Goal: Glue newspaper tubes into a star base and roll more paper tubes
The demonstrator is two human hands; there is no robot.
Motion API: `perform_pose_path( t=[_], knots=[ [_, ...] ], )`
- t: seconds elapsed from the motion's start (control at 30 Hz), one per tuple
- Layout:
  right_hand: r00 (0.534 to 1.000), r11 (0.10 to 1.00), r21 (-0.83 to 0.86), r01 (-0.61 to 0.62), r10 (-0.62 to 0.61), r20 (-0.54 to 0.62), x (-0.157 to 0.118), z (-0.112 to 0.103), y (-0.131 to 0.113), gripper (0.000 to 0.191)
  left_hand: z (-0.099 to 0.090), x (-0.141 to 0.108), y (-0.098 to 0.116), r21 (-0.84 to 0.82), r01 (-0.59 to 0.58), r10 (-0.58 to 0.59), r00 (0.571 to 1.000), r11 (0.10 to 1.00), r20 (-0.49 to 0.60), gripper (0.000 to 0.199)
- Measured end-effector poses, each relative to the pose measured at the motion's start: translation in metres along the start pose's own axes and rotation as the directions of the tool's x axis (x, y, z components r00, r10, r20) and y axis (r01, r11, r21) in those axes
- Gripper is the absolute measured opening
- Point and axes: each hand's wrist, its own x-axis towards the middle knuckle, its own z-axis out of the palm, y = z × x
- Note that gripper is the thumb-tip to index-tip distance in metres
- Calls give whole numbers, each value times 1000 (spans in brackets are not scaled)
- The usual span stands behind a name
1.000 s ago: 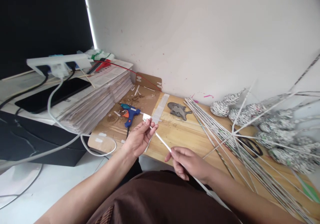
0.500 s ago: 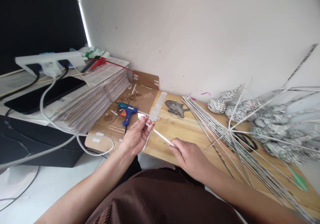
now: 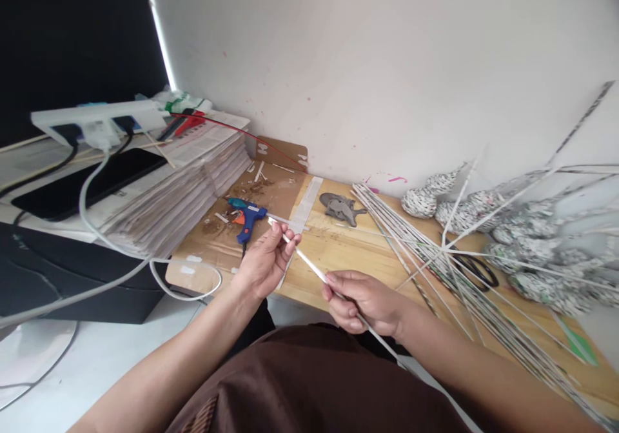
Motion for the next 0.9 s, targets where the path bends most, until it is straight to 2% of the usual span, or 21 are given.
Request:
perform_pose_path(
  t=[0.03,0.1,0.17,0.2,0.23,0.27,0.33,0.37,0.4,0.43,0.47,0.53,0.57,0.6,0.63,0.67,0.7,0.73,0.8,0.9],
  knots=[
    [1000,1000,1,-8,8,15,0,0,-1,37,0,0,0,5,1,-1,1000,1000,1,16],
    [992,982,-174,72,-89,-90,0,0,-3,36,-1,0,0,19,-7,7,1000,1000,-2,16],
    [936,880,-448,160,-280,-214,1,3,-4,34,-1,1,0,29,-13,13,1000,999,-3,17],
    [908,823,-540,175,-347,-235,1,4,-4,33,-1,1,0,32,-15,15,1000,999,2,17],
    [902,802,-571,175,-362,-233,1,5,-5,33,-1,1,0,34,-15,15,1000,999,14,17],
    [921,827,-538,164,-323,-216,2,6,-5,34,-1,1,0,36,-16,15,999,999,32,17],
    [979,926,-363,104,-159,-126,3,7,-7,39,-1,2,1,40,-25,22,997,999,69,16],
    [992,952,-296,74,-102,-80,3,7,-8,41,-1,2,1,43,-33,30,996,999,80,17],
    [993,954,-293,71,-95,-69,4,7,-9,42,0,3,1,46,-40,36,996,998,83,17],
    [985,927,-363,98,-141,-95,4,7,-10,40,0,3,1,49,-47,43,996,998,78,18],
    [963,863,-488,132,-228,-142,5,7,-11,37,0,3,1,52,-52,49,997,997,67,18],
    [878,662,-734,151,-431,-208,7,8,-12,30,1,3,0,55,-62,59,997,997,44,20],
    [846,594,-791,147,-490,-210,8,9,-12,28,1,2,-1,56,-65,63,997,996,40,20],
    [843,593,-791,151,-495,-210,9,9,-12,27,1,1,-1,55,-66,64,997,996,39,21],
    [872,666,-728,165,-443,-207,9,9,-11,29,1,1,-1,53,-65,63,997,996,41,21],
    [917,778,-603,174,-352,-190,9,9,-10,31,1,0,0,48,-59,57,997,997,44,22],
    [959,888,-432,160,-244,-145,10,8,-9,33,2,-1,1,44,-48,46,998,998,46,22],
    [986,961,-248,122,-146,-80,10,6,-8,34,2,-1,1,39,-31,30,998,999,46,23],
    [998,999,11,37,-38,42,11,3,-7,33,2,-2,2,36,3,-5,999,999,42,24],
    [997,990,137,29,-39,73,14,1,-5,31,2,-2,2,39,20,-22,999,999,31,25]
  ],
)
